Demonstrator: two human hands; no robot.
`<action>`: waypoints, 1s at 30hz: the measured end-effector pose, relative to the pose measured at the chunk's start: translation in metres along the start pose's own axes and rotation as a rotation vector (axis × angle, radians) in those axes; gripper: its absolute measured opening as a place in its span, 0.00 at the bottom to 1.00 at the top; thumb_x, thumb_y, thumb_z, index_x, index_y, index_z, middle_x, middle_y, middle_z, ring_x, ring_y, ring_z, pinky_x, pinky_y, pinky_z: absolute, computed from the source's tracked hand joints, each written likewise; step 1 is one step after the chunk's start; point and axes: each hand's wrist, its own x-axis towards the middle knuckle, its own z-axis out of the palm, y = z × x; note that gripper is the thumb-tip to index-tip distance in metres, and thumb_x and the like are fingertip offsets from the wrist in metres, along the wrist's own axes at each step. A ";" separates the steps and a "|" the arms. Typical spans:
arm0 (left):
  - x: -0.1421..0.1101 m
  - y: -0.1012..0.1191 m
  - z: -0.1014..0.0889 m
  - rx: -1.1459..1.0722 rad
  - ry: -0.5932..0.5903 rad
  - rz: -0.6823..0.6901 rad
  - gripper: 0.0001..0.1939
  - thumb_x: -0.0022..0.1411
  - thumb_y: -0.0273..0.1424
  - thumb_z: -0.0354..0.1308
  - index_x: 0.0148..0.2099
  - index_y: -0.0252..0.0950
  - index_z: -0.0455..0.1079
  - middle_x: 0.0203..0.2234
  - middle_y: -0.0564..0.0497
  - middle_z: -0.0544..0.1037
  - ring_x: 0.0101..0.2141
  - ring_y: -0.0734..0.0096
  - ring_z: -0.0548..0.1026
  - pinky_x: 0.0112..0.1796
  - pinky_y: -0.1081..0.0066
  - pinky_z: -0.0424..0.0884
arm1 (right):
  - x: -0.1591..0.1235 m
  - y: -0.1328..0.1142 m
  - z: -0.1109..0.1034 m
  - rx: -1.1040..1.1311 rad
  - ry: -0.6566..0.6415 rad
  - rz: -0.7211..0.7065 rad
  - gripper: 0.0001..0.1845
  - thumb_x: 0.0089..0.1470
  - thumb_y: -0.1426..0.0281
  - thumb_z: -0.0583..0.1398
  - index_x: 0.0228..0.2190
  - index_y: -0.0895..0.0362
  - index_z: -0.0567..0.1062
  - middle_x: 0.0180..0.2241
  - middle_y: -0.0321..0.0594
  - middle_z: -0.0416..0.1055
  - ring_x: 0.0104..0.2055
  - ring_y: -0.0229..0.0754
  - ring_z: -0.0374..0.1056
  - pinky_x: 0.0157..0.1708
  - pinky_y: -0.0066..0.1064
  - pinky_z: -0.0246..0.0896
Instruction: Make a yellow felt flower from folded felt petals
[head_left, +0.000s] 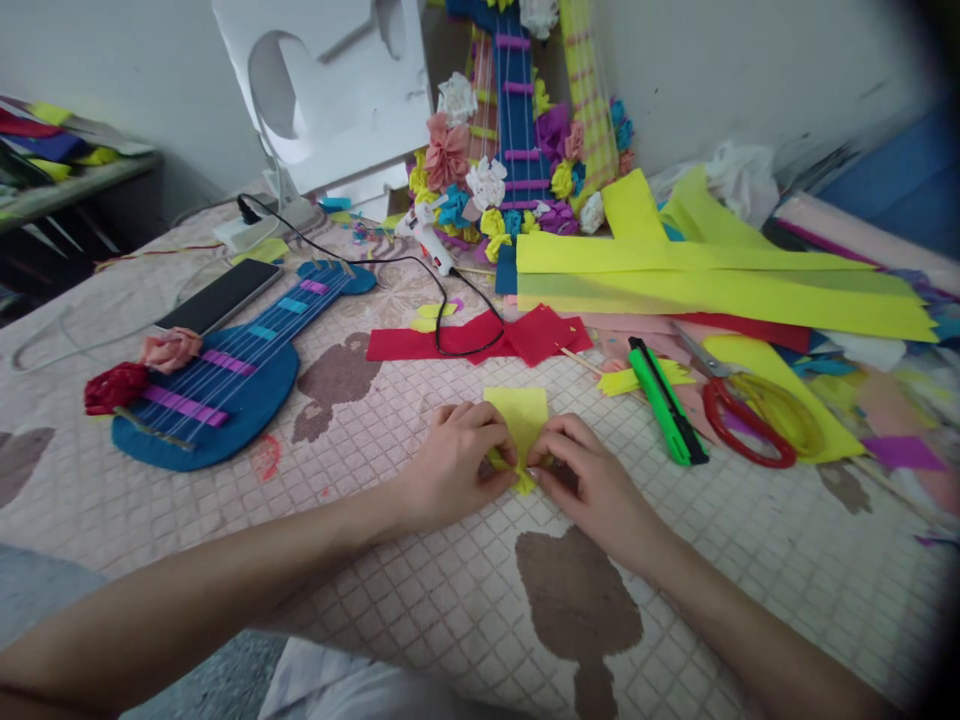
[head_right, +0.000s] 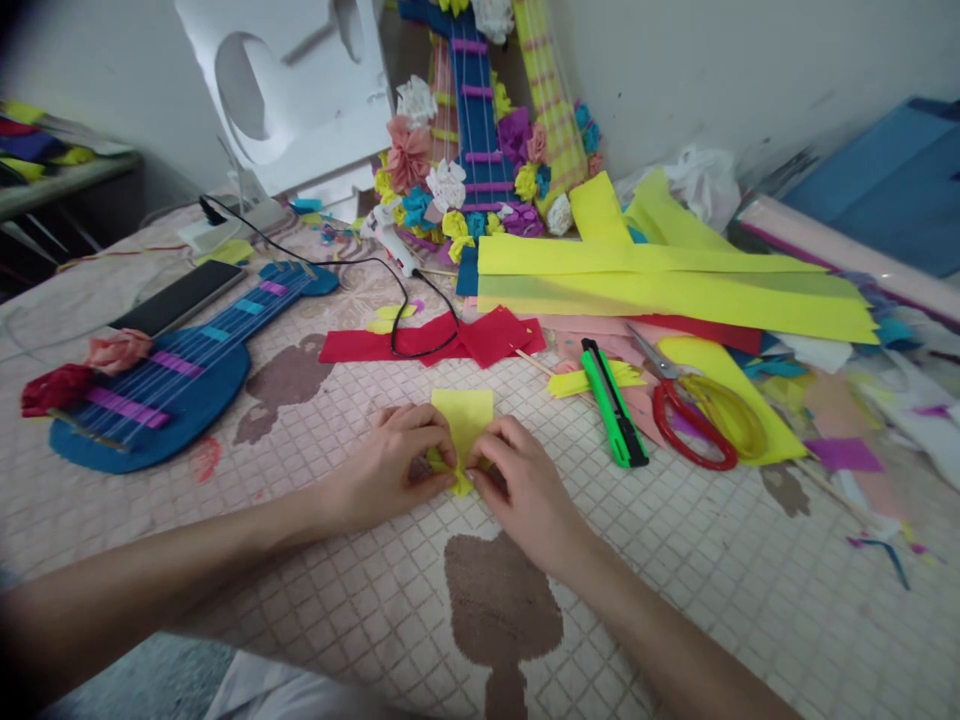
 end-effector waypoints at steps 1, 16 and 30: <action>0.000 0.000 0.000 0.004 0.001 0.001 0.05 0.53 0.30 0.61 0.34 0.37 0.70 0.34 0.51 0.71 0.39 0.64 0.68 0.42 0.61 0.57 | 0.000 0.000 0.000 -0.005 -0.002 0.000 0.08 0.50 0.80 0.56 0.30 0.54 0.67 0.36 0.39 0.61 0.38 0.41 0.63 0.36 0.33 0.63; 0.001 0.000 -0.003 0.007 -0.057 0.003 0.23 0.39 0.42 0.70 0.36 0.38 0.68 0.38 0.50 0.71 0.40 0.61 0.67 0.42 0.62 0.56 | -0.003 -0.001 -0.012 0.011 -0.131 -0.008 0.16 0.43 0.75 0.63 0.36 0.52 0.66 0.42 0.40 0.60 0.47 0.46 0.61 0.44 0.40 0.63; 0.004 -0.010 -0.004 -0.057 -0.021 0.010 0.04 0.55 0.23 0.56 0.32 0.36 0.70 0.33 0.52 0.72 0.38 0.67 0.69 0.40 0.64 0.60 | -0.001 -0.002 0.006 -0.065 0.016 0.000 0.07 0.50 0.74 0.59 0.32 0.54 0.65 0.36 0.40 0.61 0.38 0.43 0.62 0.37 0.37 0.63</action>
